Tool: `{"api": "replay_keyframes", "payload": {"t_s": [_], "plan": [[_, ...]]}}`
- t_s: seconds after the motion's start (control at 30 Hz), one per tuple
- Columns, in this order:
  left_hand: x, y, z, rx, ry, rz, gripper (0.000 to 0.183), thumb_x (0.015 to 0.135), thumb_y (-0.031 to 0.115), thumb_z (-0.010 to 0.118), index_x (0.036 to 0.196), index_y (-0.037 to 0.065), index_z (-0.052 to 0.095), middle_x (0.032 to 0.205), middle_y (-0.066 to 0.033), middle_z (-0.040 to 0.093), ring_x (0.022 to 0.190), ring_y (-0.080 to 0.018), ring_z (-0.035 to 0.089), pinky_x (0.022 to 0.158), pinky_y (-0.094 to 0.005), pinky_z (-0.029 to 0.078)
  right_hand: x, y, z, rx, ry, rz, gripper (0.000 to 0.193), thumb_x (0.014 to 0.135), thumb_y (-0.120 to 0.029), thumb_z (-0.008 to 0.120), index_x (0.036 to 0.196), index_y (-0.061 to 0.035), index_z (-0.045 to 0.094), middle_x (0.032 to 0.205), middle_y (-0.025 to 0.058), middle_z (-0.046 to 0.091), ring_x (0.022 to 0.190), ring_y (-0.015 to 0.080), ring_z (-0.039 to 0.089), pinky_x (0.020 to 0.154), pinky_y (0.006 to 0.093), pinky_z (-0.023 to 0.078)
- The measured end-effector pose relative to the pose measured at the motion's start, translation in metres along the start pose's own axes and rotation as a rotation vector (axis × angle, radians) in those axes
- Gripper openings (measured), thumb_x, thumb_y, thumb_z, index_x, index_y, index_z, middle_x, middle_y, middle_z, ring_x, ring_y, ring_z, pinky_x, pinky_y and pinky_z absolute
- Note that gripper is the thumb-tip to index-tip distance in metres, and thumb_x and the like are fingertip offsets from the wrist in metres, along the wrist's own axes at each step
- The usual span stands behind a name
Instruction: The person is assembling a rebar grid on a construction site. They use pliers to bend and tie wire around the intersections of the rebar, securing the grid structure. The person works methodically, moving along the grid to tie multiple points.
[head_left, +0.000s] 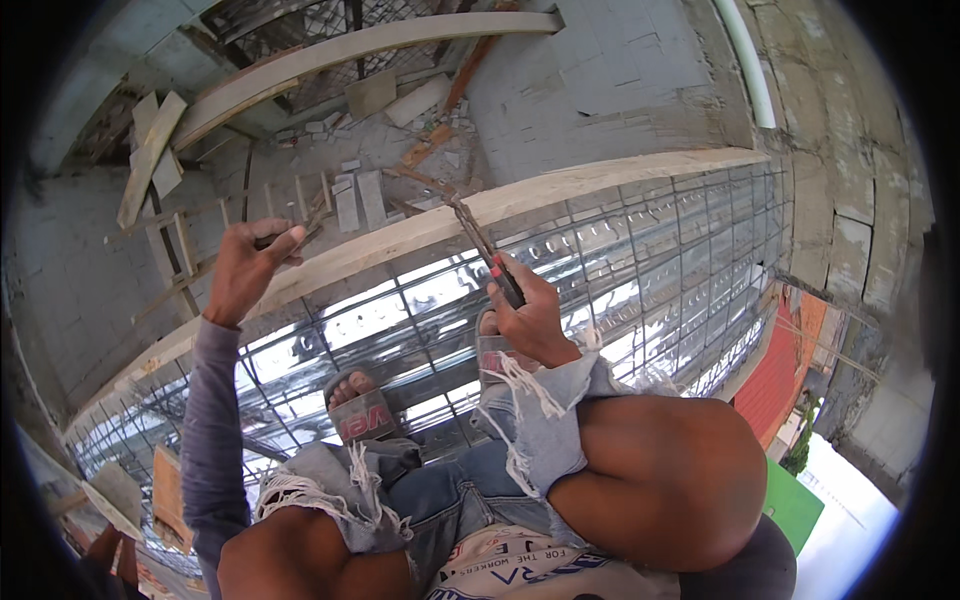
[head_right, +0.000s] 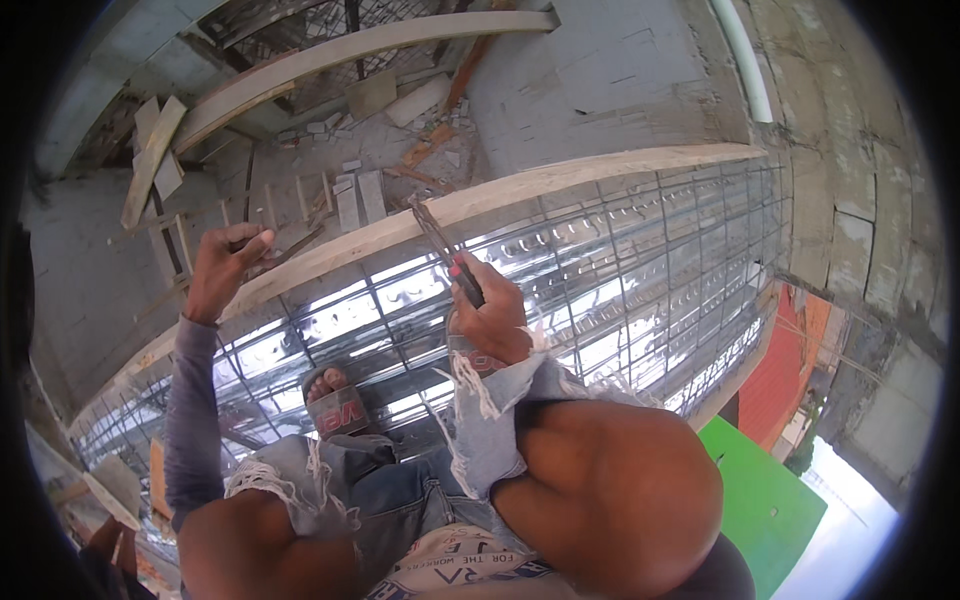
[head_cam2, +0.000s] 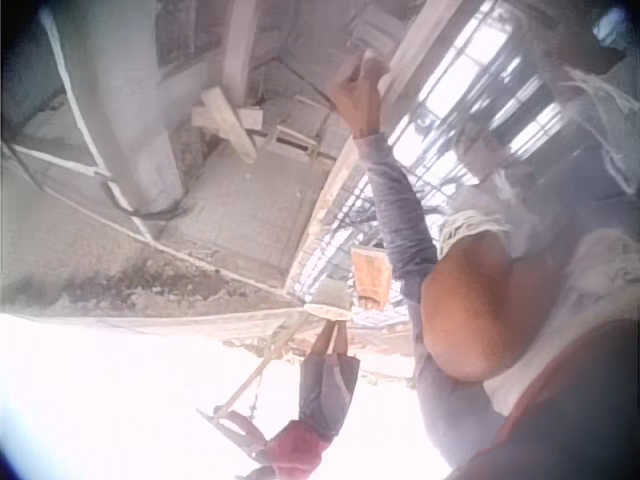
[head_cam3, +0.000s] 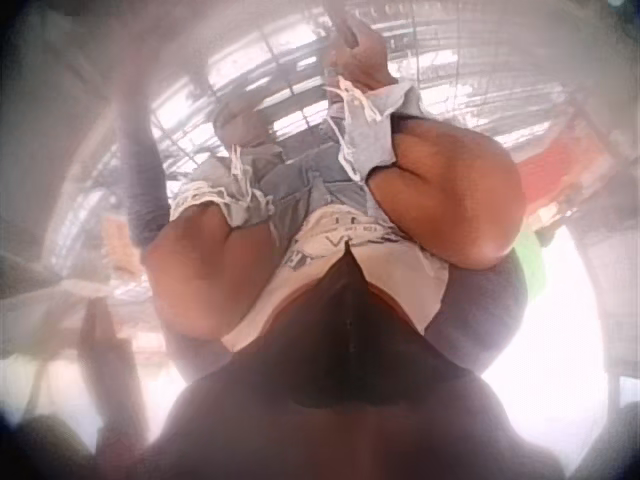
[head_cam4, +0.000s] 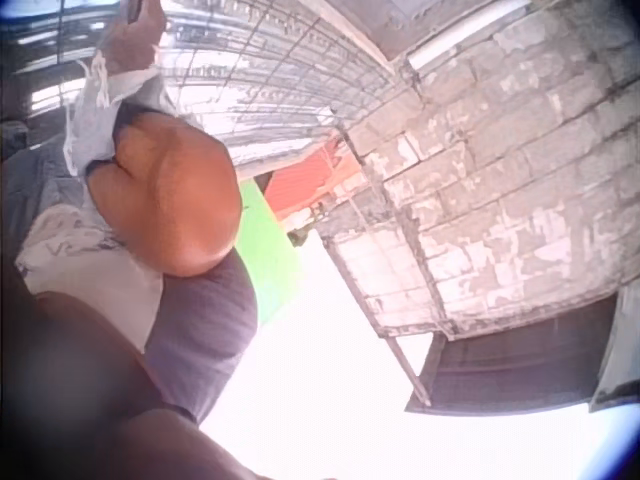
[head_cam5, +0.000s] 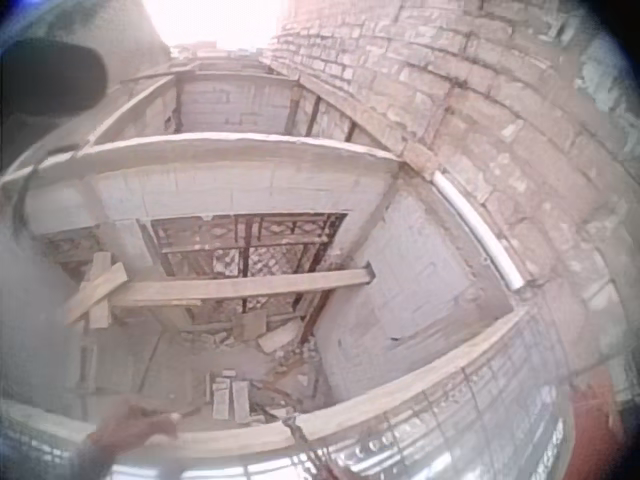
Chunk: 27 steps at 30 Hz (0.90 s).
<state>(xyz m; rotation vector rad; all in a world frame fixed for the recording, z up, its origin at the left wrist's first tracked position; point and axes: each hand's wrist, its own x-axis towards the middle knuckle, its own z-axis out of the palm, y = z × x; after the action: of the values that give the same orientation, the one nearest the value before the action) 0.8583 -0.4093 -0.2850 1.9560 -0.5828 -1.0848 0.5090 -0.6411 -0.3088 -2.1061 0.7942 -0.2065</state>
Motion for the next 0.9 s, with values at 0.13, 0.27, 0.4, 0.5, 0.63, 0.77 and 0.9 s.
{"api": "replay_keyframes", "payload": {"t_s": [0.13, 0.27, 0.4, 0.5, 0.63, 0.77, 0.9], "plan": [[0.009, 0.082, -0.031, 0.308, -0.026, 0.167, 0.036, 0.102, 0.026, 0.074, 0.084, -0.005, 0.072, 0.072, -0.0071, 0.068, 0.066, -0.015, 0.066, 0.064, -0.0313, 0.05, 0.005, 0.008, -0.029, -0.025, 0.285, 0.034, 0.052, 0.094, -0.007, 0.073, 0.144, 0.0006, 0.064, 0.104, 0.0184, 0.074, 0.088, 0.0332, 0.075, 0.076, 0.0414, 0.058], [0.029, 0.136, -0.044, 0.558, -0.126, 0.234, 0.032, 0.098, 0.02, 0.074, 0.081, -0.006, 0.067, 0.075, -0.0094, 0.068, 0.067, -0.016, 0.065, 0.063, -0.0332, 0.05, 0.003, 0.041, -0.043, -0.182, 0.24, 0.114, 0.058, 0.092, -0.007, 0.069, 0.149, -0.0006, 0.059, 0.103, 0.0203, 0.072, 0.09, 0.0417, 0.073, 0.076, 0.047, 0.058], [0.058, 0.147, -0.014, 0.367, -0.206, 0.181, 0.023, 0.096, 0.012, 0.073, 0.087, -0.008, 0.066, 0.08, -0.0108, 0.069, 0.07, -0.017, 0.069, 0.067, -0.0331, 0.055, -0.001, 0.044, -0.046, -0.113, 0.2, 0.252, 0.056, 0.097, -0.012, 0.068, 0.151, -0.0034, 0.059, 0.118, 0.0217, 0.075, 0.106, 0.0416, 0.074, 0.093, 0.0457, 0.058], [0.09, 0.145, 0.026, 0.271, -0.211, 0.123, 0.016, 0.096, 0.006, 0.071, 0.093, -0.009, 0.067, 0.08, -0.0111, 0.07, 0.073, -0.0179, 0.071, 0.069, -0.0329, 0.058, 0.004, 0.042, -0.05, -0.1, 0.168, 0.32, 0.052, 0.099, -0.018, 0.068, 0.148, -0.0043, 0.061, 0.115, 0.0219, 0.076, 0.106, 0.0423, 0.074, 0.095, 0.0481, 0.057], [0.147, 0.096, 0.091, 0.226, -0.264, 0.308, 0.022, 0.101, 0.016, 0.068, 0.092, -0.004, 0.072, 0.082, -0.011, 0.074, 0.075, -0.0178, 0.072, 0.071, -0.0348, 0.058, 0.016, 0.034, -0.074, -0.026, 0.14, 0.37, 0.045, 0.098, -0.021, 0.07, 0.139, -0.0033, 0.067, 0.09, 0.019, 0.074, 0.08, 0.0321, 0.073, 0.077, 0.042, 0.056], [0.17, 0.095, 0.18, 0.009, -0.239, 0.182, 0.031, 0.103, 0.023, 0.071, 0.105, -0.007, 0.078, 0.092, -0.0105, 0.077, 0.088, -0.0188, 0.072, 0.082, -0.0335, 0.057, 0.02, 0.02, -0.131, 0.008, 0.154, 0.39, 0.038, 0.101, -0.018, 0.068, 0.136, -0.0034, 0.069, 0.071, 0.0079, 0.062, 0.062, 0.0145, 0.056, 0.06, 0.0351, 0.046], [0.192, 0.086, 0.243, -0.337, -0.276, 0.014, 0.027, 0.102, 0.018, 0.075, 0.108, -0.008, 0.08, 0.097, -0.0122, 0.079, 0.088, -0.0176, 0.075, 0.078, -0.0304, 0.059, 0.056, 0.003, -0.23, -0.219, -0.067, 0.316, 0.029, 0.107, -0.024, 0.064, 0.122, 0.0005, 0.07, 0.066, 0.0032, 0.052, 0.061, 0.0109, 0.048, 0.058, 0.0338, 0.04]]}}
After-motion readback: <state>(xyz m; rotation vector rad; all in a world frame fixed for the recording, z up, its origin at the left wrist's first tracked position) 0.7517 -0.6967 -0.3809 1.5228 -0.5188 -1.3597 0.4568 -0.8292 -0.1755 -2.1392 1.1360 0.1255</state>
